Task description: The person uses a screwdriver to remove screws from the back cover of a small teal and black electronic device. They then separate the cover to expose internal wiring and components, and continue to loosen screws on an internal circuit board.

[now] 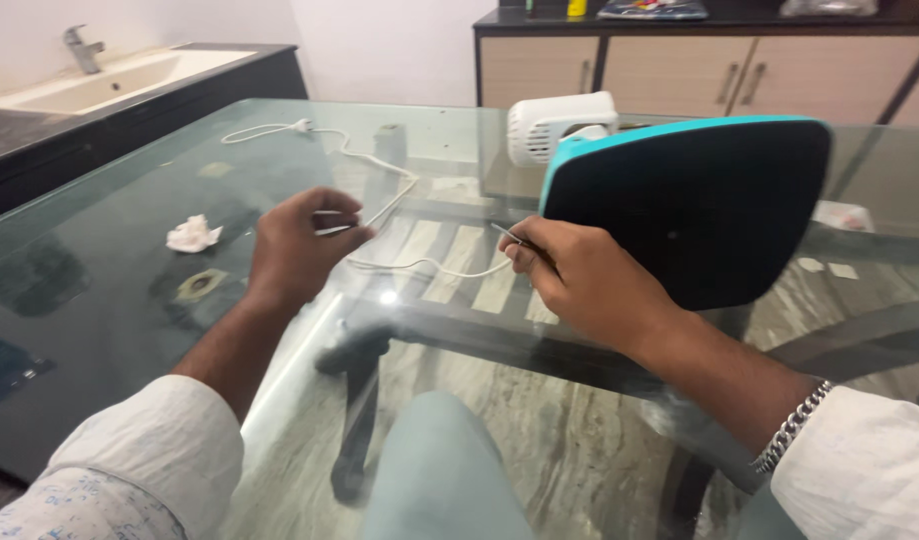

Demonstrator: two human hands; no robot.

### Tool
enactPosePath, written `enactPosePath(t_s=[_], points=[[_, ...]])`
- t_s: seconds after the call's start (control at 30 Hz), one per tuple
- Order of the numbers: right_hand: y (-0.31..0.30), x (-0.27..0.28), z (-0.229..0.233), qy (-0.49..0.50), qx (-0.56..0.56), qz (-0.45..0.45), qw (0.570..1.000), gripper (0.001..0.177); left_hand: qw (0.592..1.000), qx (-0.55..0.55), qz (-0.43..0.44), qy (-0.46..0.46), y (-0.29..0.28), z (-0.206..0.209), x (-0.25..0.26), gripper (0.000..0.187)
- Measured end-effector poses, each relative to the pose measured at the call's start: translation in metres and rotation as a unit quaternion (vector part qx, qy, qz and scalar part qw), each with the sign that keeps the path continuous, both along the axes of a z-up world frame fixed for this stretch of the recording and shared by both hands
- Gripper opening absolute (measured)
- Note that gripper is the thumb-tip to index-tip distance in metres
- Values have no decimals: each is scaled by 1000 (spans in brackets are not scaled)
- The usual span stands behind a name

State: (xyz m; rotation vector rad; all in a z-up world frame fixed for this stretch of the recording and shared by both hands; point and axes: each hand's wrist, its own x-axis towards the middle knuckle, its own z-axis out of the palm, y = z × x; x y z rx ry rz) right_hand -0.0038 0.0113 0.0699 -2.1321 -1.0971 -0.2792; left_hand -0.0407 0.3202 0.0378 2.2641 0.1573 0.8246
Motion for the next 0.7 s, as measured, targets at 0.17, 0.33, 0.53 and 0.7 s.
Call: enactPosePath(t_s=[0.17,0.33,0.53,0.7], points=[[34,-6,-6,23,-37,8,999,28,996,-29,67,49,42,-18,-31,33],[63,-8,-13,-11,-57,64,996,27,991,-20,103,87,65,-23,-54,40],[77,-12,-17,-4,-70,110,991,26,991,12,107,83,76,-25,-68,44],[77,-16,-17,-38,-85,126,988,25,991,11,114,65,84,-27,-66,42]])
